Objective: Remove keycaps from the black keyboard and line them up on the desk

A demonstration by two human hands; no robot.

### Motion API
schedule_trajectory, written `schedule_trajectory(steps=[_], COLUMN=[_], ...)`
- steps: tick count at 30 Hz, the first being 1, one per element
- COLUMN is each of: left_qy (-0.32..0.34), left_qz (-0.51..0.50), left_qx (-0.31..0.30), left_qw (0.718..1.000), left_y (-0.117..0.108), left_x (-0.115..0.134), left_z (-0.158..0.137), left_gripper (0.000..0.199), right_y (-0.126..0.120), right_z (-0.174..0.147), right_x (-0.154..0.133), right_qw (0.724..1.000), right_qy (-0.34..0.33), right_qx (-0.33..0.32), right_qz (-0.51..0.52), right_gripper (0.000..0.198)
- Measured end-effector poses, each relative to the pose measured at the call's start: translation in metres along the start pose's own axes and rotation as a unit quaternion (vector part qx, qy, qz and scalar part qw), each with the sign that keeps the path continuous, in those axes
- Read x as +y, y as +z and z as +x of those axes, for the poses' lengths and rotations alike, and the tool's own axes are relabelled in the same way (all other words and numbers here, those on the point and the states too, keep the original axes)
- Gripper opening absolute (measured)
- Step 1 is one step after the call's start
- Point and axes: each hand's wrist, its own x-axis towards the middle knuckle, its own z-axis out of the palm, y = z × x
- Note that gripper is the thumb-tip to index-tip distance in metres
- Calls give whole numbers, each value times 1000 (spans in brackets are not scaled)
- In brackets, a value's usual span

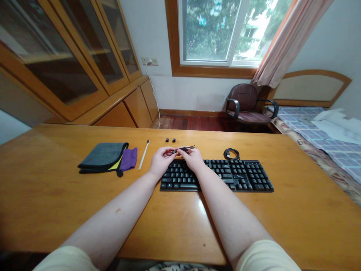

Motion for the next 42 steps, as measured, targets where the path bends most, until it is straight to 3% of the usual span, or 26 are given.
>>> schedule_trajectory(steps=[7, 14, 27, 36, 39, 42], left_qy=[-21, -6, -24, 45, 79, 106], left_qz=[2, -16, -53, 115, 230, 335], left_qx=[13, -23, -48, 6, 13, -23], left_qw=[1000, 1000, 997, 992, 970, 936], left_y=[1, -2, -2, -9, -19, -23], left_x=[6, 7, -8, -2, 17, 34], left_z=[-2, 0, 5, 4, 17, 43], left_gripper=[28, 21, 30, 30, 24, 20], right_y=[-1, -2, -2, -3, -4, -5], right_z=[0, 2, 2, 6, 5, 5], right_x=[-1, -2, -3, 0, 0, -1], right_qw=[1000, 998, 997, 991, 986, 983], right_qy=[22, 34, 37, 40, 30, 25], right_qx=[16, 39, 73, 131, 164, 181], right_qz=[14, 27, -7, 4, 4, -6], right_gripper=[41, 41, 38, 39, 40, 39])
